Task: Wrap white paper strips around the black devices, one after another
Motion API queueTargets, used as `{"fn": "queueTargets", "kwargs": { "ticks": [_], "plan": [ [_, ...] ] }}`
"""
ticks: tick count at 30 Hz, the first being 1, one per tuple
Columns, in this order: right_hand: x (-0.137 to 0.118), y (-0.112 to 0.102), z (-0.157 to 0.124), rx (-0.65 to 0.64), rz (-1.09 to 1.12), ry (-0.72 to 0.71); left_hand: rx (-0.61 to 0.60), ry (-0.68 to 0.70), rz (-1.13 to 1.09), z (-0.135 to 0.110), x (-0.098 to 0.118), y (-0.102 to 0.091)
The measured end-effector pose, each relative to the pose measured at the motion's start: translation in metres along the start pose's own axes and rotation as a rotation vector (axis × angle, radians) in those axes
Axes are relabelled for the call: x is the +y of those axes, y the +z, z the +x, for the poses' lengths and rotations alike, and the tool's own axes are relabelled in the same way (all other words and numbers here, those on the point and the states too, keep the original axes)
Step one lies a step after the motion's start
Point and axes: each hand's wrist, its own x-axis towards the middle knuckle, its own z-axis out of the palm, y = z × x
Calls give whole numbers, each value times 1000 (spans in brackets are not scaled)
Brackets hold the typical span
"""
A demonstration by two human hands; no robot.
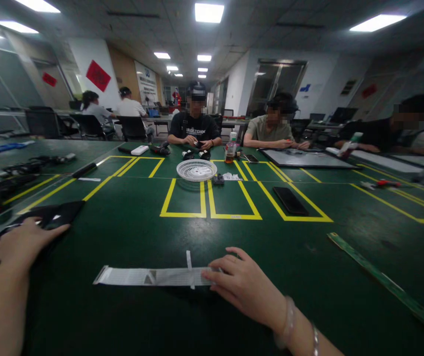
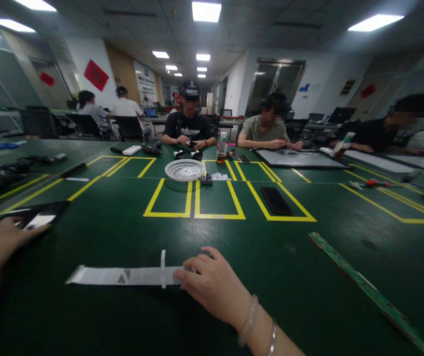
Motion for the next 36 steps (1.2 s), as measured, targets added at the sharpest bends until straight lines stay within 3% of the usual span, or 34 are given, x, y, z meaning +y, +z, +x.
{"fn": "queueTargets", "kwargs": {
  "ticks": [2, 3, 4, 8, 11, 14, 16, 20, 26, 30, 36],
  "plan": [
    [0, 0, 0, -6, 10, 0, 238, -275, 96, 6, 11, 3],
    [0, 0, 0, -9, 15, 4, 292, -351, 135, 9, 22, 5],
    [0, 0, 0, -12, 19, 7, 286, -344, 165, 12, 37, 10],
    [1, -1, -2, -21, 39, 13, 147, 77, 221, 17, 120, 43],
    [1, -1, -2, -29, 69, -5, 44, 291, 172, 6, 181, 79],
    [0, 0, -2, -9, 98, -33, -129, 522, 94, -15, 227, 110],
    [-1, 0, -2, 8, 102, -47, -232, 648, 44, -30, 246, 122],
    [-2, 2, -2, 0, 94, -59, -320, 726, -3, -46, 260, 131],
    [-1, 3, -2, -25, 84, -63, -440, 710, -16, -47, 252, 134],
    [1, 4, -1, 30, 38, -37, -478, 669, -48, -46, 250, 120],
    [6, 4, 1, 105, -92, 94, -636, 524, 46, -45, 248, 100]
  ]
}}
